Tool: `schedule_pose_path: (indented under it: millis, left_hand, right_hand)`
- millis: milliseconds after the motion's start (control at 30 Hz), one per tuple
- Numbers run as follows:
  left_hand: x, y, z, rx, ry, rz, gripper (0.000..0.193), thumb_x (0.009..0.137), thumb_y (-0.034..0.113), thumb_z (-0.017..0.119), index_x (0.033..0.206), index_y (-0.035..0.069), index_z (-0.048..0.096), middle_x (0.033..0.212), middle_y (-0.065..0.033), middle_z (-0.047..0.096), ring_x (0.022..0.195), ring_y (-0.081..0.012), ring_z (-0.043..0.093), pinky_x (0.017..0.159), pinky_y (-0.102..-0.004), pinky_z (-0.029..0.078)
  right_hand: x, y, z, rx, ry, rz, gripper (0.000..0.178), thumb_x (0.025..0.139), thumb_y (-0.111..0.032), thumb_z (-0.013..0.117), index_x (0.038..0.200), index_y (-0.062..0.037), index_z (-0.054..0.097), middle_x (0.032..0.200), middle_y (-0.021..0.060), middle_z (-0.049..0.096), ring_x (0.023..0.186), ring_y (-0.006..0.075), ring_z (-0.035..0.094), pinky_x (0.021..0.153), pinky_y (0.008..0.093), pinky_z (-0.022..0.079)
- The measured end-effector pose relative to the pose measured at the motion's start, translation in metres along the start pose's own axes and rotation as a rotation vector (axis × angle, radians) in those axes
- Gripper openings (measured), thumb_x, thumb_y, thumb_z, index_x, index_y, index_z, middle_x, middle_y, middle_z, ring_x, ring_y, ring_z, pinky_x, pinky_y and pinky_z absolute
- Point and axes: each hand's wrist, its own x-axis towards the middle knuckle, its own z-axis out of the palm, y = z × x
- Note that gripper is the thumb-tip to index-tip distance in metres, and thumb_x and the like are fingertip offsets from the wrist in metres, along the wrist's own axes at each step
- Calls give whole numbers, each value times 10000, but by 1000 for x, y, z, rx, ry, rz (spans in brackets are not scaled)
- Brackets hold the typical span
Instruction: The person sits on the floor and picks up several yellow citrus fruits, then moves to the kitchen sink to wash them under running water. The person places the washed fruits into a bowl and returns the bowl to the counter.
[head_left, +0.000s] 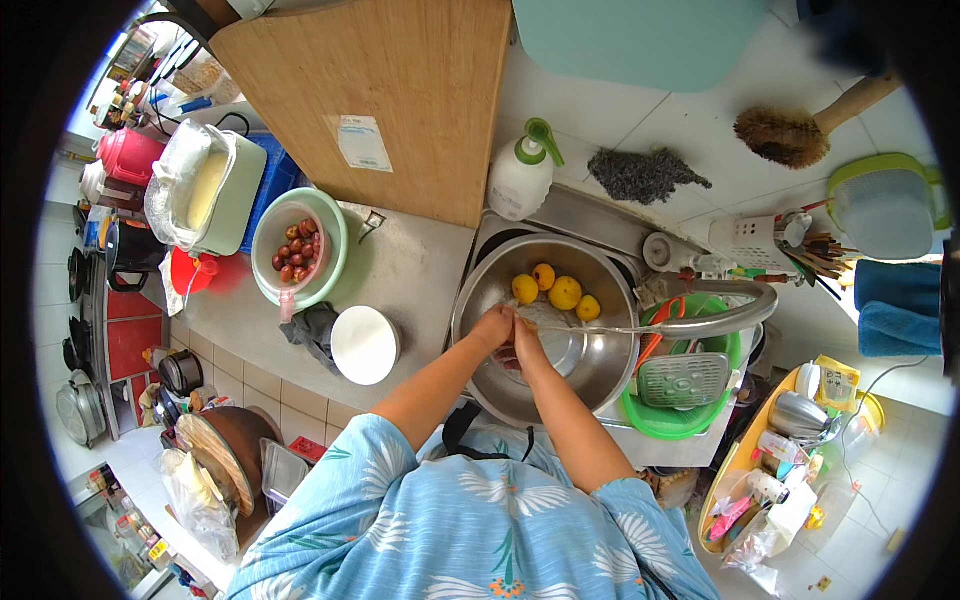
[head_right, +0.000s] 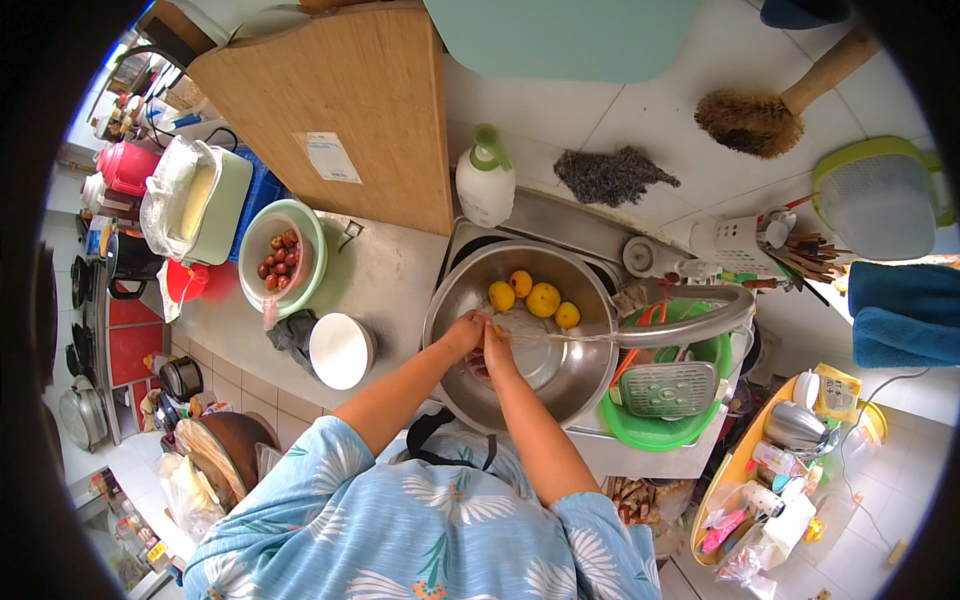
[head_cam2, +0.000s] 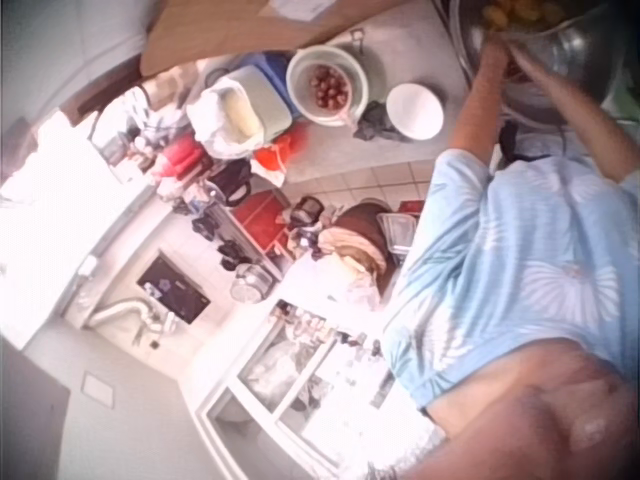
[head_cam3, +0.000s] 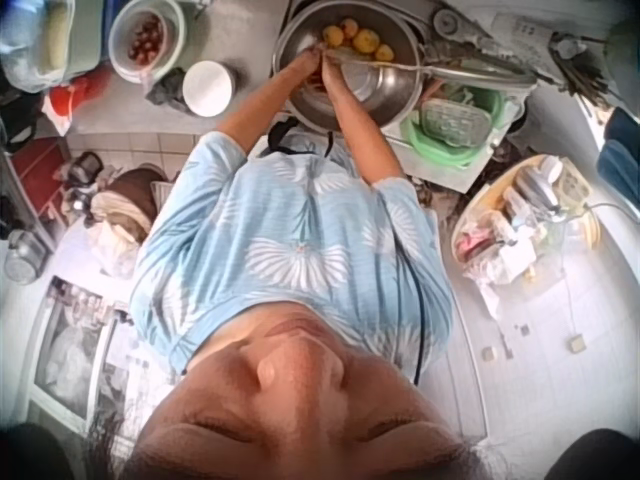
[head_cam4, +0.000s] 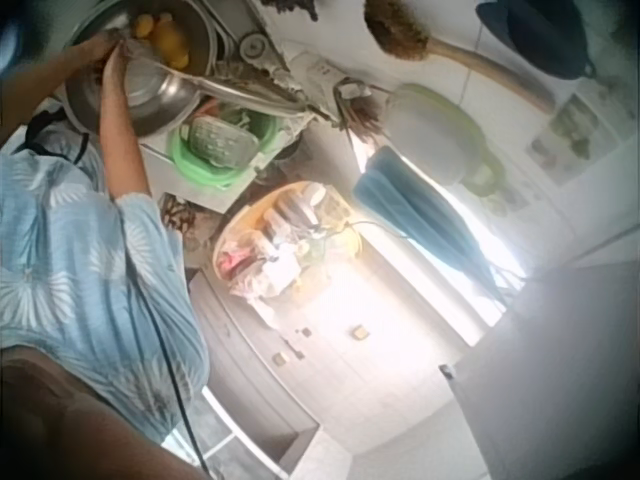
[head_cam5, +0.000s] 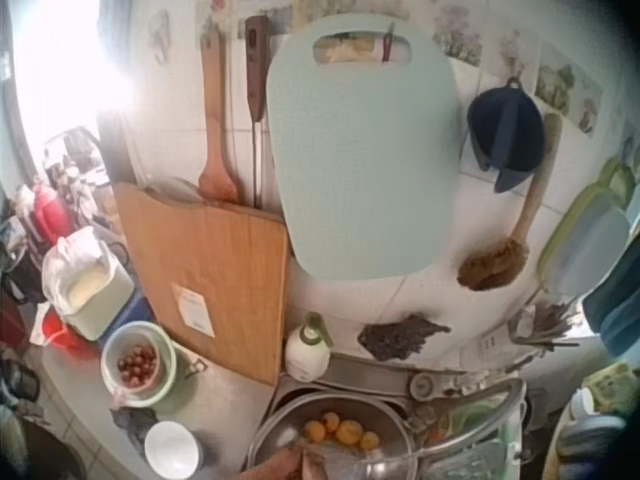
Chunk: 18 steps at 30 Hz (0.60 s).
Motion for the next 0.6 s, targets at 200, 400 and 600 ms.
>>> schedule_pose_path:
  millis: [200,400,600]
  left_hand:
    - [-24,13,8,298,44,332,437,968,357,480,1249,30,556,1102,-206,639,971,-302,632,858,-375,496]
    - [3,0,-16,327,114,118,580,963,466,462,1141,-75,570,1024,-259,663,927,-338,661,797,-402,524]
    - [-32,37,2,555,-89,113,565,966,472,419,1212,-21,540,1100,-292,631,1065,-414,606,921,-438,463]
  right_hand:
    - [50,14,-33,355,-98,275,504,978,-588,291,806,-149,468,541,1,404,368,146,298,348,284,224]
    - [14,8,2,-76,-46,94,625,936,-689,313,891,-106,535,525,47,486,361,175,412,323,324,261]
    - [45,21,-39,-91,47,57,610,964,-622,374,870,-64,603,554,75,563,405,172,494,341,333,328]
